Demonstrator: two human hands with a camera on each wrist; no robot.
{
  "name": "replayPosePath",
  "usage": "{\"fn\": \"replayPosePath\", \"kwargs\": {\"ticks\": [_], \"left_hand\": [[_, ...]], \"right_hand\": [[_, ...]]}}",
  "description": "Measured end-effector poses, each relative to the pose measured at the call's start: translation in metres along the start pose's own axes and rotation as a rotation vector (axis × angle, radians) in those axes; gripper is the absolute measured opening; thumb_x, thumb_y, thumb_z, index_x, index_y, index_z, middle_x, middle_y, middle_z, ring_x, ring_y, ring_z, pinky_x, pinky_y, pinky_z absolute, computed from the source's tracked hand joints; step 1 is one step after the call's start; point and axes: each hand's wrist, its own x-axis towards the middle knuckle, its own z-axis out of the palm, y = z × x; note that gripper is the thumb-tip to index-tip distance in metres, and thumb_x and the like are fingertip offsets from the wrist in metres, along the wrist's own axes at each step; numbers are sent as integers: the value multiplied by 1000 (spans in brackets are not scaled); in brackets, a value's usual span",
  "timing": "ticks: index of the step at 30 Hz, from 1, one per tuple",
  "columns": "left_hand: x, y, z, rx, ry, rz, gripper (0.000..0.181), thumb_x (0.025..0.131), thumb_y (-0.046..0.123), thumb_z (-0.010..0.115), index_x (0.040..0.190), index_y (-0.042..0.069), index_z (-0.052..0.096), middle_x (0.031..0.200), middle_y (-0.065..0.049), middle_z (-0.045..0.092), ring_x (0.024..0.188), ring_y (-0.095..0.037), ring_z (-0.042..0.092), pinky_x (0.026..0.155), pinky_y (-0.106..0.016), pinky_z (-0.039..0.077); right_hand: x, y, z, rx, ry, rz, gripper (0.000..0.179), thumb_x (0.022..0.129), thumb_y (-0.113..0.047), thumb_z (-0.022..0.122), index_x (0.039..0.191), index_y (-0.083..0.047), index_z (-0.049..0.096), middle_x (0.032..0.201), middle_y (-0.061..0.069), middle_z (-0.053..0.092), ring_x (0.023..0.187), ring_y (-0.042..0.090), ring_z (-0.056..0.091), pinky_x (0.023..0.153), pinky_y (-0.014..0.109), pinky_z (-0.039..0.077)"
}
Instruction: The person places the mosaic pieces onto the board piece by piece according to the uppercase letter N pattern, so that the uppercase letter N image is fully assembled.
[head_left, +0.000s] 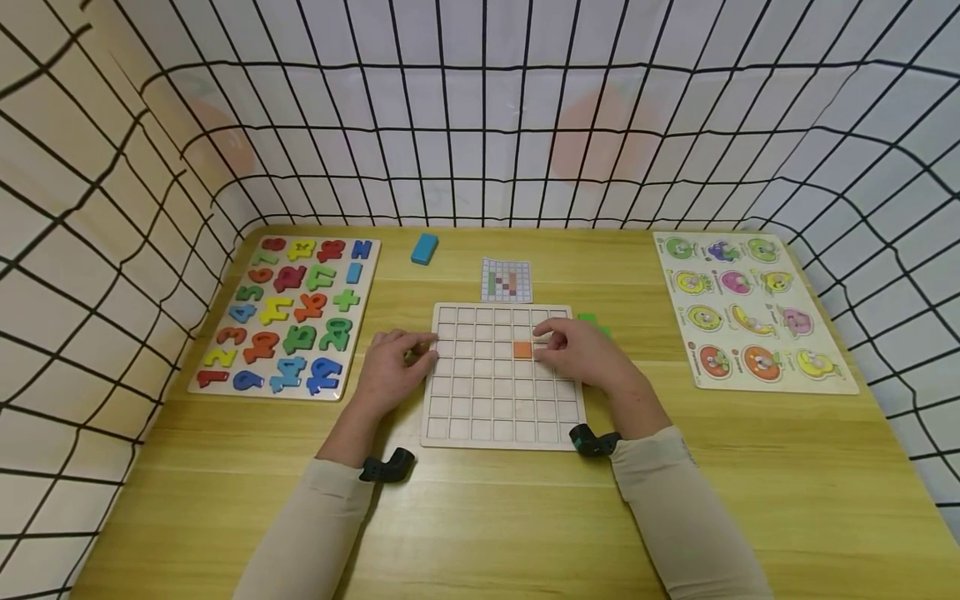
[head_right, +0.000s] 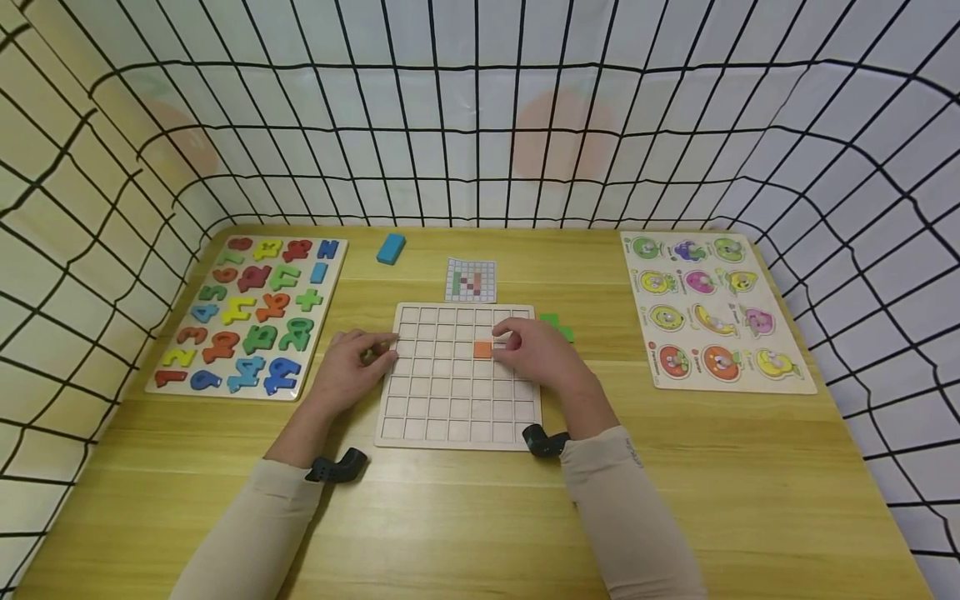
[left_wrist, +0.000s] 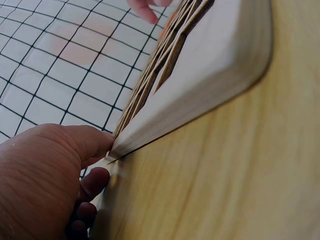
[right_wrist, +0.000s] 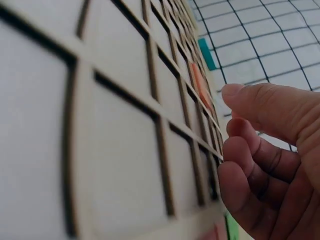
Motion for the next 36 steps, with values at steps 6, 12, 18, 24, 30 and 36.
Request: {"fn": "replayPosePath", "kwargs": {"ticks": [6,12,18,24,30,36], "left_hand": [[0,-1,0,0,8,9,33,96,27,70,126,14,74,102,-9,71,94,-28,51,83,-38,35],[0,-1,1,-4,10,19,32,96,26,70,125,14,74,102,-10,72,94,-28,51,84,-37,36],[0,-2,1,-7,15,26,32,95,25,71,125,14,74,102,-10,72,93,-28,52,84,-38,36],[0,-2,1,-7,12,19,32,95,26,71,125,14,74,102,-9,72,93,-28,51,83,-38,36],[0,-2,1,-7,9,21,32,95,26,71,125,14,74,101,-9,71,93,-27,51,83,-38,36],[1,-3,0,0,12,35,32,95,27,71,125,14,74,100,-9,71,92,-27,51,83,-38,36]], "right_hand": [[-13,15,-19,36,46,15,35,98,-31,67,130,-16,66,96,7,64,74,20,54,65,31,45],[-28,39,-35,64,84,57,35,98,-30,67,130,-16,65,102,10,63,75,22,55,61,31,47],[-40,60,-44,20,109,85,35,97,-29,68,128,-13,66,101,11,65,83,23,56,69,31,46],[-48,75,-48,-44,110,115,31,97,-30,68,124,-14,67,101,8,65,91,24,56,78,34,43],[-49,85,-47,-57,104,127,26,97,-30,69,117,-14,69,95,6,64,87,23,55,77,34,41],[-48,88,-44,-70,92,150,25,96,-35,70,113,-17,70,93,5,63,85,22,54,75,34,39]]}}
